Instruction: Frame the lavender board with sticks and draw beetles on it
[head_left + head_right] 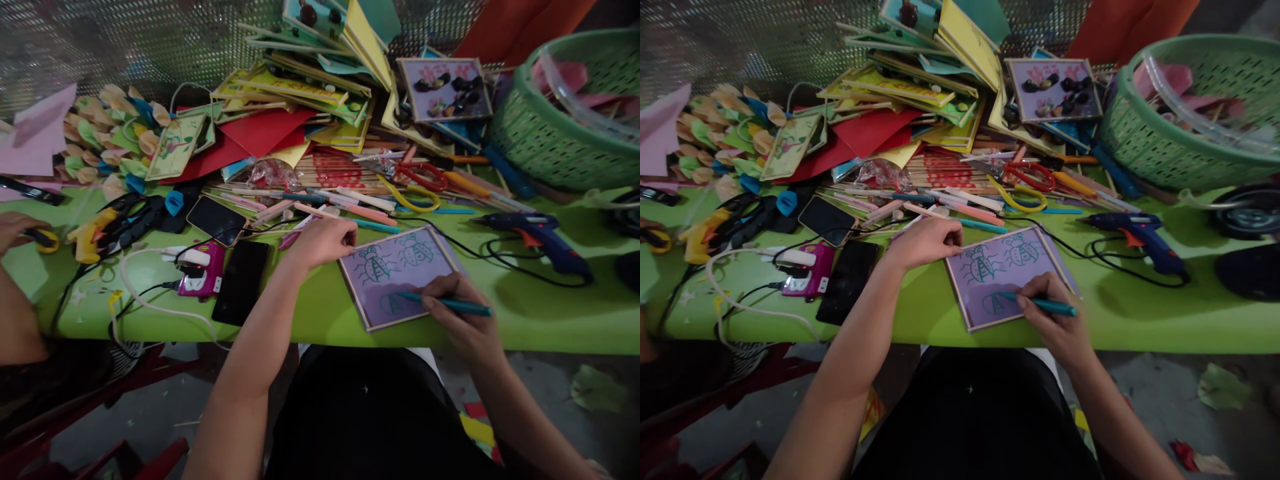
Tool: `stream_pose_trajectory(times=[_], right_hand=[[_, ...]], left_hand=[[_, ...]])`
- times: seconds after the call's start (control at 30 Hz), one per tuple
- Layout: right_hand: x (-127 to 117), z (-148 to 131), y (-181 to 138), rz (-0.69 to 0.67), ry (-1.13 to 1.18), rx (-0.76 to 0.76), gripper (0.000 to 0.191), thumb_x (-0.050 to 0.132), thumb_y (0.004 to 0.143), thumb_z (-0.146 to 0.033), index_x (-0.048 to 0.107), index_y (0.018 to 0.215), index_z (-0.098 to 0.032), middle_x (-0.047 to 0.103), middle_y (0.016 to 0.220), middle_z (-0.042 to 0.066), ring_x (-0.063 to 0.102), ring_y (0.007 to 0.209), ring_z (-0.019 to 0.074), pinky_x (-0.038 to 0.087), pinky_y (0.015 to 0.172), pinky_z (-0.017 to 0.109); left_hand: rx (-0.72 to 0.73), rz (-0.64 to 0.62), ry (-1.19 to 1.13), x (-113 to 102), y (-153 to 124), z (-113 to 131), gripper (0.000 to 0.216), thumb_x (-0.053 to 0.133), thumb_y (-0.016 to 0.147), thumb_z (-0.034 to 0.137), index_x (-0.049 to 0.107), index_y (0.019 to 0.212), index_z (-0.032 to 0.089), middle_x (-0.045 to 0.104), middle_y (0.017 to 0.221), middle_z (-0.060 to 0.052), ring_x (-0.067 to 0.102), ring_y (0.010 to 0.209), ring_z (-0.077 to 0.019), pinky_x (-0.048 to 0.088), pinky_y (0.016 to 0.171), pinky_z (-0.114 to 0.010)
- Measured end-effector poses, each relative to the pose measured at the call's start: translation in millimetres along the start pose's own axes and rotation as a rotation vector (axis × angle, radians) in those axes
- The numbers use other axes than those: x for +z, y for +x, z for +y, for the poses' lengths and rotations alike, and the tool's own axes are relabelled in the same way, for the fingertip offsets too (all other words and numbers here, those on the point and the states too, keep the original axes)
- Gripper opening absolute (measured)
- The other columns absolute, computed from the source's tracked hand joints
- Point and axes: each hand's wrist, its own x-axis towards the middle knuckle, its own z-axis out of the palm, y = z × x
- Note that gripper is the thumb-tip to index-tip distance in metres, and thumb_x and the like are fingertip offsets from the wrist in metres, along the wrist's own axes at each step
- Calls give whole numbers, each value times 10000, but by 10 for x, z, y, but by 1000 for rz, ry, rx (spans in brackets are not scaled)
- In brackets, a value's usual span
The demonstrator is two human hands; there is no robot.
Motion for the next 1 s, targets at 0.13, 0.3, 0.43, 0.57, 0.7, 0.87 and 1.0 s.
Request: stream_pose_trajectory(times=[0.13, 0.3, 0.43, 0.57, 0.7, 0.87, 1.0], right_hand=[[-1, -18, 10, -5, -38, -32, 164, 764, 928, -370, 674, 843, -262, 650, 760, 0, 618, 683, 183, 482, 619, 315], [-1, -18, 10, -34, -60, -59, 129, 755, 931, -332, 672, 860, -263, 652, 758, -5, 619, 675, 177, 480, 606, 305], [5, -26, 9, -41, -94, -85, 122, 748, 927, -289, 661, 847, -261, 648, 731, -13, 593, 633, 162, 467, 576, 292], [11, -29, 13, -22, -115, -93, 118, 751, 921, -303, 660, 860, -259, 659, 739, -7, 607, 639, 172, 479, 582, 304], [16, -31, 19, -3, -127, -74, 156, 748, 921, -367, 659, 844, -265, 656, 720, -3, 597, 620, 184, 471, 574, 325], [17, -20, 10, 37, -158, -76, 177, 757, 907, -389, 655, 825, -270, 674, 725, 3, 618, 643, 200, 481, 603, 348], [11, 6, -21, 61, -144, -85, 145, 750, 906, -342, 649, 828, -273, 681, 750, 3, 674, 693, 221, 500, 631, 362]], left_hand=[[2, 6, 6, 3, 1, -3, 57, 722, 873, 214, 727, 928, 200, 776, 938, -36, 685, 871, -203, 407, 688, -304], [2, 1, 2, -2, 2, 0, 54, 722, 877, 210, 725, 930, 199, 774, 942, -35, 683, 867, -198, 407, 688, -305], [7, 8, 10, -3, 1, 7, 60, 711, 871, 200, 724, 930, 196, 774, 944, -41, 680, 863, -200, 414, 693, -306], [8, 5, 4, -1, 0, 6, 68, 711, 864, 196, 724, 931, 196, 770, 937, -41, 679, 866, -202, 428, 708, -308], [6, 3, -4, -1, 2, 0, 72, 713, 866, 216, 728, 936, 200, 768, 938, -45, 677, 871, -209, 444, 732, -316], [4, 0, 1, -1, 3, -7, 71, 699, 865, 209, 731, 928, 201, 773, 933, -46, 677, 866, -206, 439, 729, -314], [13, 0, -1, -8, 1, 3, 84, 700, 865, 203, 734, 942, 200, 775, 948, -49, 671, 861, -202, 436, 730, -312]])
